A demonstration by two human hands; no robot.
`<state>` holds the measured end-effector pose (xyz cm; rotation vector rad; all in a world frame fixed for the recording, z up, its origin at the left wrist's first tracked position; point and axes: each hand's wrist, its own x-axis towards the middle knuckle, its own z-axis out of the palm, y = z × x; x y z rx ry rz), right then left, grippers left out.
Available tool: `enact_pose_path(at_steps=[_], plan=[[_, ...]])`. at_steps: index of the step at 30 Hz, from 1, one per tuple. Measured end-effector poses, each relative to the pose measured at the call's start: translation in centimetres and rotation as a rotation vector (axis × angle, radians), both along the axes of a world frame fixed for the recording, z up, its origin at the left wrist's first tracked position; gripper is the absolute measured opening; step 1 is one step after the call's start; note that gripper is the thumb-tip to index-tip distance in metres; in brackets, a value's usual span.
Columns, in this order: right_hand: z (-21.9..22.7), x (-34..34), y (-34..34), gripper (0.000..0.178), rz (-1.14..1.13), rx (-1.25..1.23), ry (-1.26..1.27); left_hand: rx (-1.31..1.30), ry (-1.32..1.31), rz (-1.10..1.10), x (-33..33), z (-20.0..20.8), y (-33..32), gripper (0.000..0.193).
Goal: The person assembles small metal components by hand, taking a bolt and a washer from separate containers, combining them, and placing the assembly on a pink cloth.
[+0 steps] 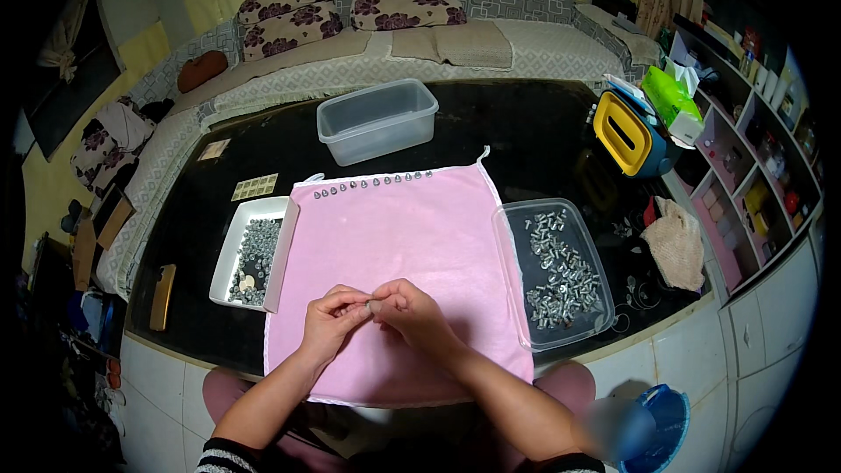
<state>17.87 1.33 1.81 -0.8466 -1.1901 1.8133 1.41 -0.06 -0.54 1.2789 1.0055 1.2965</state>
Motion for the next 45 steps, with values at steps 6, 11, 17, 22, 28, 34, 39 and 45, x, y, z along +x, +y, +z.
enact_pose_path(at_steps=[6,11,17,22,28,34,39,45], plan=[[-0.1,-0.1,0.0,0.025,-0.031,-0.01,-0.051,-0.014,-0.013,0.0,0.1,0.2,0.0,0.014],[-0.5,0.3,0.4,0.02,0.042,-0.011,-0.138,-0.003,-0.018,-0.012,0.2,0.2,0.0,0.013],[-1.1,0.5,0.5,0.022,0.087,-0.02,-0.127,-0.021,-0.07,-0.032,0.5,0.8,-0.1,0.014],[-0.5,0.2,0.3,0.023,0.058,-0.007,-0.083,-0.005,-0.001,-0.009,0.1,0.0,0.0,0.013],[0.1,0.1,0.2,0.022,0.033,-0.041,-0.045,-0.005,-0.011,-0.004,0.2,-0.1,0.0,0.013],[-0.9,0.3,0.5,0.023,0.061,-0.025,-0.067,-0.002,-0.017,-0.013,0.3,0.1,0.0,0.013],[-1.3,0.6,0.6,0.027,0.092,-0.032,-0.105,-0.014,-0.02,-0.014,0.4,0.1,0.0,0.012],[-1.3,0.4,0.5,0.029,0.107,0.03,-0.133,-0.01,0.005,-0.001,0.3,0.0,0.0,0.012]])
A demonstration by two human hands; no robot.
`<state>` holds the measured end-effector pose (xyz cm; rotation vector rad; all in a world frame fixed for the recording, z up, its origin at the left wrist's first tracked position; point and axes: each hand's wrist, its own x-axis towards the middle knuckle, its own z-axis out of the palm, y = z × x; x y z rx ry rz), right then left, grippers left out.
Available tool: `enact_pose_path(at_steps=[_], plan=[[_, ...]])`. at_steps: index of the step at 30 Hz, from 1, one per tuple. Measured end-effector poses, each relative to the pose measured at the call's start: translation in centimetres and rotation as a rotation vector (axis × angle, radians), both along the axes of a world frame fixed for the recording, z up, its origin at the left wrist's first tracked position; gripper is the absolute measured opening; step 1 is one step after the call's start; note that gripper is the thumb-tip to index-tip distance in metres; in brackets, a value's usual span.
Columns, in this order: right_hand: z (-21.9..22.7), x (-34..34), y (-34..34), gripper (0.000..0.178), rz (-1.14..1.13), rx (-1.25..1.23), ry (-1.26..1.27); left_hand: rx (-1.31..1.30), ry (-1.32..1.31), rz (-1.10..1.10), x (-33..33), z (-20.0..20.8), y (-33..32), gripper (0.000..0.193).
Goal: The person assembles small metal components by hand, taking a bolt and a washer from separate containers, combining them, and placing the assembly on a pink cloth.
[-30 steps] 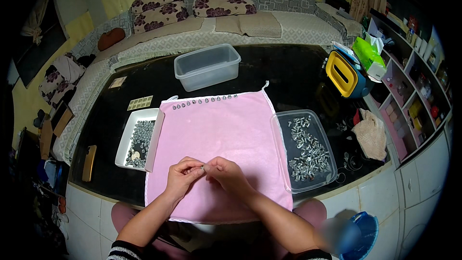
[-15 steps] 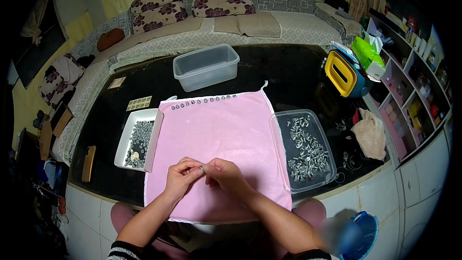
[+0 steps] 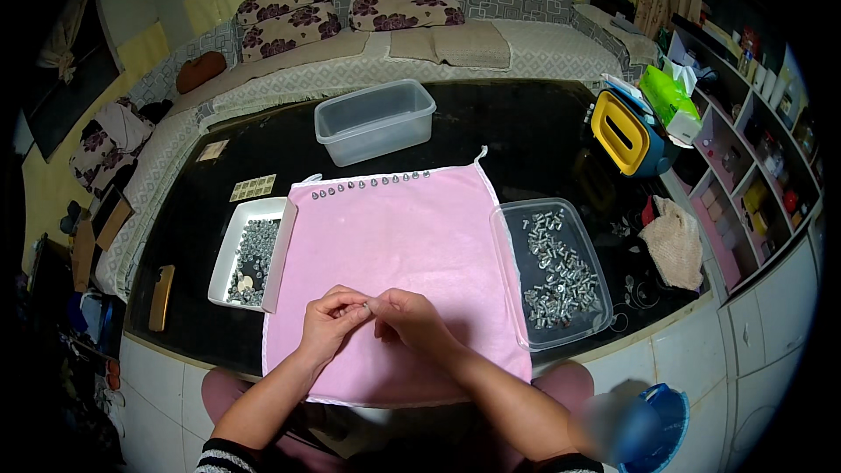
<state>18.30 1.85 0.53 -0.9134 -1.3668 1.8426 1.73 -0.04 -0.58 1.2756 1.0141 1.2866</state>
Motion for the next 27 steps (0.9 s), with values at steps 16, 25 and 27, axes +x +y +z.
enact_pose_path(at_steps=[16,25,27], plan=[[0.41,0.14,0.13,0.026,0.004,-0.08,0.027,0.012,-0.02,-0.003,0.11,0.09,0.01,0.012],[0.49,0.05,0.09,0.027,-0.003,-0.068,0.025,0.003,-0.04,-0.007,0.04,-0.14,0.06,0.012],[1.2,-0.33,-0.32,0.027,-0.044,-0.053,0.073,0.002,-0.036,-0.004,-0.04,-0.17,0.05,0.012]])
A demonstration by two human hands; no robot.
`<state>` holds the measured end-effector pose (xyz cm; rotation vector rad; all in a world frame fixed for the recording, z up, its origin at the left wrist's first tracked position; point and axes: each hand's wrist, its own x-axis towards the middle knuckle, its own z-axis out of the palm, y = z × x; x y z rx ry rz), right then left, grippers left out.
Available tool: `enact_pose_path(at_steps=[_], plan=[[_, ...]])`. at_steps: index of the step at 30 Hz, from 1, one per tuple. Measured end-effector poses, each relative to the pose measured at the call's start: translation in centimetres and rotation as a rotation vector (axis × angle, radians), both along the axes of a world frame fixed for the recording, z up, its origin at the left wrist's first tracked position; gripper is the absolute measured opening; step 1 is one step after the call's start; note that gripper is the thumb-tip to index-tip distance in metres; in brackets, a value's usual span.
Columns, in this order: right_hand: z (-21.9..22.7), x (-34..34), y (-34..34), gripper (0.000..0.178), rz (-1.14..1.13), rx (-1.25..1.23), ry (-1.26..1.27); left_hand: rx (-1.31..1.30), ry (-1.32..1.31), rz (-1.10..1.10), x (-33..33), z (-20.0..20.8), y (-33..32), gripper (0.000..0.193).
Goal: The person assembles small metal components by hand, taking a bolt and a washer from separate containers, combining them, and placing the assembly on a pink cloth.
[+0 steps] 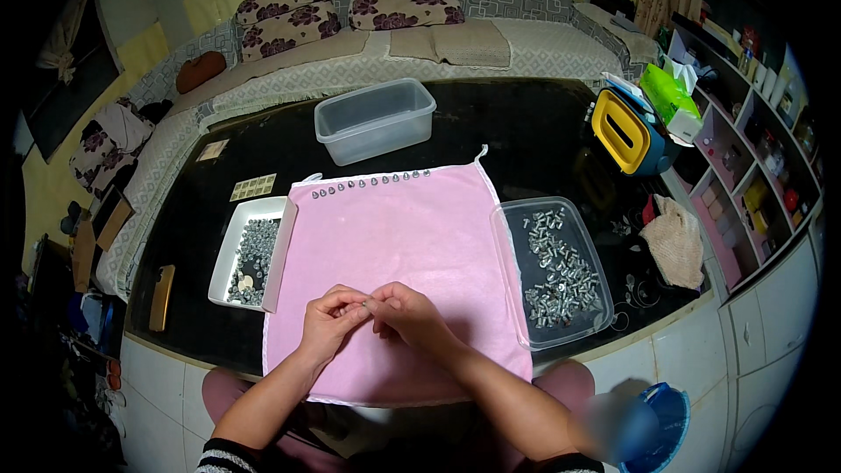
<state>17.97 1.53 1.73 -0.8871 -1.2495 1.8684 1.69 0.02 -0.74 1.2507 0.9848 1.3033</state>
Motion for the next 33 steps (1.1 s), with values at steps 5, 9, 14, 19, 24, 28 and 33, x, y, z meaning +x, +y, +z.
enact_pose_path(at_steps=[5,9,14,19,24,28,33], plan=[[-0.2,0.2,0.2,0.025,0.029,-0.003,-0.065,-0.003,-0.004,-0.009,0.1,0.0,0.0,0.012],[-0.5,0.2,0.2,0.024,0.037,0.026,-0.042,-0.002,-0.022,-0.006,0.0,0.0,0.0,0.012],[-0.3,0.2,0.1,0.024,0.03,-0.011,-0.016,-0.016,0.026,-0.018,-0.1,0.2,-0.1,0.01],[-0.5,0.2,0.2,0.024,0.059,0.032,-0.071,-0.017,0.006,-0.018,0.2,0.4,-0.1,0.012],[-0.8,0.6,0.5,0.027,0.09,-0.016,-0.09,-0.009,0.093,-0.023,0.1,0.5,-0.1,0.013],[-0.4,0.4,0.3,0.03,0.061,0.005,-0.061,0.009,0.1,-0.001,0.0,0.2,-0.1,0.012],[-1.0,0.6,0.4,0.027,0.079,-0.012,-0.054,0.0,0.015,-0.011,0.2,0.1,-0.1,0.011]])
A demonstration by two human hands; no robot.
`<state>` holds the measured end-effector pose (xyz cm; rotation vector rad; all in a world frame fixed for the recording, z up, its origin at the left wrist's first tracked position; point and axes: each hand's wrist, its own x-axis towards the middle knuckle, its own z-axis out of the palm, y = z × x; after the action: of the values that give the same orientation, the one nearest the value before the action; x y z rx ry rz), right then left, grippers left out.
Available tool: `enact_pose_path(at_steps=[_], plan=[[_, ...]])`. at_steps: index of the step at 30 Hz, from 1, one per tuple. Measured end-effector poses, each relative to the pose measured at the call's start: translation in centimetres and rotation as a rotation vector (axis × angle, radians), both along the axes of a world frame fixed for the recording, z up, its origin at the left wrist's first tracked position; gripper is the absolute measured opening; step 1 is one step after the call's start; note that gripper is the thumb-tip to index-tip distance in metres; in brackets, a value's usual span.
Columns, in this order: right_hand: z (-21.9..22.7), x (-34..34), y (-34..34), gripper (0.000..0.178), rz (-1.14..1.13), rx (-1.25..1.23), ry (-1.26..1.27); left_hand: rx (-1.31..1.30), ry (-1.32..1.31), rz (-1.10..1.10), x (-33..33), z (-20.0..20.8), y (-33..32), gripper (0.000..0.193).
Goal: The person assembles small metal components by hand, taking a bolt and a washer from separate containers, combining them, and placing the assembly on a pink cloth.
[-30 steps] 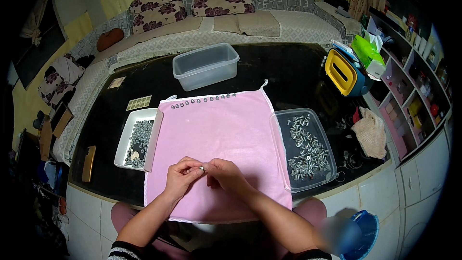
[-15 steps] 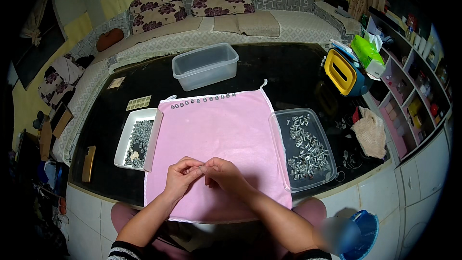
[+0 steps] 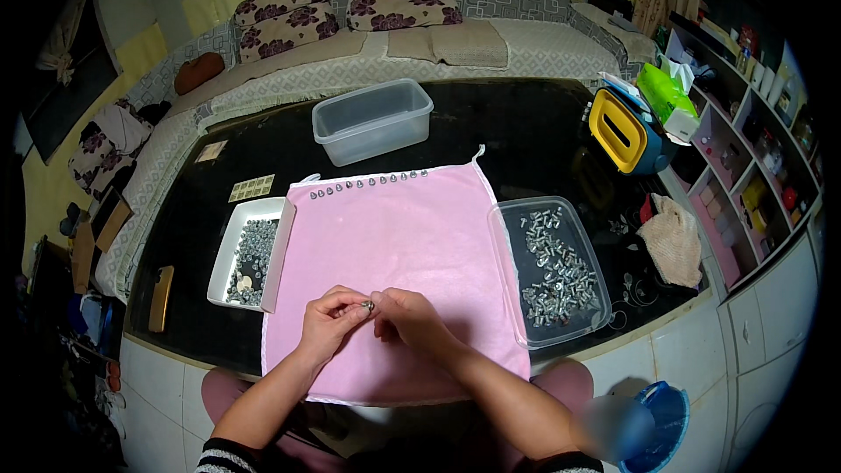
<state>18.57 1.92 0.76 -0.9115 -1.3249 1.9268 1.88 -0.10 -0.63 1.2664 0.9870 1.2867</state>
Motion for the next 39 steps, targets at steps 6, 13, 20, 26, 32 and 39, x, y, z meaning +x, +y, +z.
enact_pose_path(at_steps=[6,13,20,26,32,39], plan=[[0.3,-0.3,-0.2,0.026,0.009,0.04,-0.028,0.02,0.043,0.002,-0.2,0.0,0.0,0.011],[0.9,-0.8,-0.7,0.036,-0.039,0.045,-0.075,0.038,0.086,0.0,-0.1,0.3,-0.2,0.01],[0.3,-1.1,-1.4,0.04,-0.075,0.101,-0.084,0.068,0.042,-0.018,-0.1,0.1,-0.2,0.011],[0.6,0.0,-1.0,0.038,0.032,0.056,-0.1,0.085,0.057,-0.034,0.2,0.1,-0.3,0.012],[2.4,5.9,2.7,0.017,-0.402,0.812,-0.532,0.069,0.227,0.0,0.1,0.3,-0.7,0.01],[0.6,15.1,6.3,0.025,-0.786,1.154,-1.109,0.052,0.251,-0.065,1.1,0.9,-0.7,0.011]])
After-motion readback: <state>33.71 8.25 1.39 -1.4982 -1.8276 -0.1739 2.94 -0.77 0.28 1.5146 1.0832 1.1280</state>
